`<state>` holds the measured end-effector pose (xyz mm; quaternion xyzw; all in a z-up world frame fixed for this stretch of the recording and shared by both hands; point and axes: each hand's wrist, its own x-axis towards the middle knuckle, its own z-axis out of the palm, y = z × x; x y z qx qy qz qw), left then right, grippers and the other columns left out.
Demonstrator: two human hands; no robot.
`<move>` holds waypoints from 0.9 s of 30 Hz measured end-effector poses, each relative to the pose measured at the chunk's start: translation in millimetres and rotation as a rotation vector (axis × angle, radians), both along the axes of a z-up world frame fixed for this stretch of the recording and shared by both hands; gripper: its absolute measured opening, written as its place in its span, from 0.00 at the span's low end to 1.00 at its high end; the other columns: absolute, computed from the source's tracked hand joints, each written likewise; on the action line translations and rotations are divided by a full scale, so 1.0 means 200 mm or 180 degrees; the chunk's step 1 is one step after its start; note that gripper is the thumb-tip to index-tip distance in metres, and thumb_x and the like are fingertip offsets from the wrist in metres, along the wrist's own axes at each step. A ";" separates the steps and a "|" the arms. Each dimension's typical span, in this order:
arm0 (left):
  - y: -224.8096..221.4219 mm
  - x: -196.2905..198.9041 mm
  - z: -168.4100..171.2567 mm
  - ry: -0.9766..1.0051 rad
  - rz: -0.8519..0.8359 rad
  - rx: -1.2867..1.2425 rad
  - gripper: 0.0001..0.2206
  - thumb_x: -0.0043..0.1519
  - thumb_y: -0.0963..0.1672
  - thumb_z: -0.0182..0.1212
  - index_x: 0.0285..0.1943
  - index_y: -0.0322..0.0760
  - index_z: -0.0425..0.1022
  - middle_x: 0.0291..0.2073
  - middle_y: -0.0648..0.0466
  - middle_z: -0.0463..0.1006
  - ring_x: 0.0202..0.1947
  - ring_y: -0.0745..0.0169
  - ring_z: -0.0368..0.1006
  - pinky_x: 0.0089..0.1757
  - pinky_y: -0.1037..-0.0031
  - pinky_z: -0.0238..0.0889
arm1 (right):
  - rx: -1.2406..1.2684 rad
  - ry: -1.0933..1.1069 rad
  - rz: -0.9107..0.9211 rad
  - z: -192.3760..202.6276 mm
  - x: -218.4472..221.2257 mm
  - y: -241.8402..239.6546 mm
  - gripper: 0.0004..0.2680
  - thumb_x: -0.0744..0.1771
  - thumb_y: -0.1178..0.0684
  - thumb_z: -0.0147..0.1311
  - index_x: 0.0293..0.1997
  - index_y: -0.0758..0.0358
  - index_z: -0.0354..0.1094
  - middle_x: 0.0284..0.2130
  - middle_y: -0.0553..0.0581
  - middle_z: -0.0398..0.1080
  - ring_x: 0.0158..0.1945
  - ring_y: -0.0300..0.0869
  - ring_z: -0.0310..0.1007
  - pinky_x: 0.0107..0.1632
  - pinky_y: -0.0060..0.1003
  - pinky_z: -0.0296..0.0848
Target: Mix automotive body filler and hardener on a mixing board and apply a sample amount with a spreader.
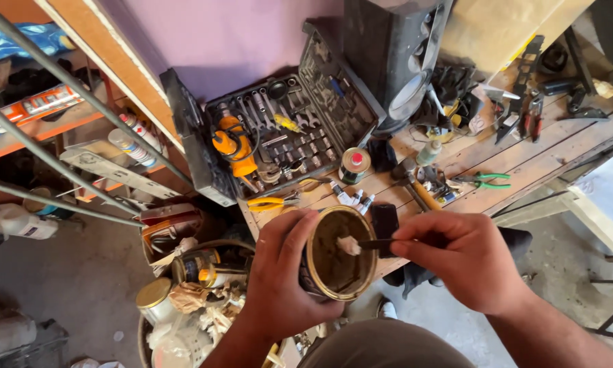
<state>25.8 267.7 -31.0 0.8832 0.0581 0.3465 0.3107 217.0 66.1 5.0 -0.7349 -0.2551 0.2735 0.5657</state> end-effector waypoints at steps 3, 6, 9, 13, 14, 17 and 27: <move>0.03 0.04 -0.11 0.0156 0.0132 -0.0219 0.52 0.34 0.46 0.84 0.74 0.32 0.64 0.67 0.41 0.71 0.66 0.38 0.73 0.62 0.55 0.69 | 0.0135 0.0117 -0.0092 -0.10 0.11 -0.10 0.04 0.63 0.71 0.69 0.37 0.76 0.85 0.25 0.56 0.77 0.26 0.37 0.66 0.29 0.31 0.64; 0.05 0.04 -0.30 0.0650 0.0242 -0.0467 0.58 0.38 0.58 0.90 0.75 0.29 0.62 0.68 0.38 0.69 0.69 0.37 0.68 0.64 0.52 0.63 | 0.0338 0.0321 -0.0177 -0.21 0.17 -0.24 0.06 0.64 0.72 0.65 0.41 0.73 0.82 0.32 0.59 0.82 0.32 0.39 0.76 0.36 0.30 0.74; 0.12 0.06 -0.48 0.0415 0.0270 -0.0647 0.51 0.39 0.44 0.82 0.76 0.32 0.60 0.66 0.39 0.71 0.65 0.38 0.72 0.61 0.56 0.70 | 0.0436 0.0062 0.0034 -0.23 0.24 -0.31 0.05 0.65 0.69 0.64 0.42 0.73 0.80 0.35 0.62 0.83 0.34 0.41 0.80 0.39 0.31 0.77; 0.15 0.05 -0.78 0.0606 0.0147 -0.1364 0.51 0.38 0.42 0.82 0.76 0.32 0.60 0.64 0.42 0.72 0.63 0.43 0.74 0.62 0.61 0.68 | 0.0257 0.0040 -0.0174 -0.30 0.24 -0.45 0.07 0.65 0.71 0.61 0.43 0.71 0.78 0.41 0.63 0.82 0.33 0.40 0.76 0.38 0.30 0.74; 0.16 0.06 -0.83 0.0388 0.0056 -0.1491 0.50 0.39 0.40 0.81 0.75 0.34 0.59 0.61 0.43 0.74 0.59 0.45 0.77 0.59 0.62 0.72 | 0.0191 -0.0106 -0.0084 -0.30 0.25 -0.47 0.06 0.66 0.68 0.61 0.44 0.68 0.78 0.39 0.62 0.83 0.27 0.36 0.73 0.30 0.27 0.70; 0.12 0.09 -0.88 0.0251 -0.0169 -0.1638 0.50 0.39 0.40 0.82 0.76 0.34 0.58 0.60 0.45 0.73 0.60 0.48 0.77 0.63 0.60 0.76 | -0.0323 0.0104 -0.0766 -0.35 0.21 -0.53 0.05 0.65 0.74 0.61 0.43 0.80 0.76 0.41 0.69 0.80 0.36 0.49 0.79 0.43 0.37 0.78; -0.05 0.17 -0.48 0.0554 -0.0464 -0.0683 0.51 0.35 0.45 0.82 0.74 0.33 0.65 0.67 0.44 0.71 0.65 0.40 0.71 0.62 0.59 0.67 | -0.0556 -0.1938 0.0245 -0.13 -0.01 -0.04 0.02 0.61 0.61 0.69 0.31 0.62 0.81 0.30 0.48 0.84 0.20 0.33 0.70 0.23 0.27 0.66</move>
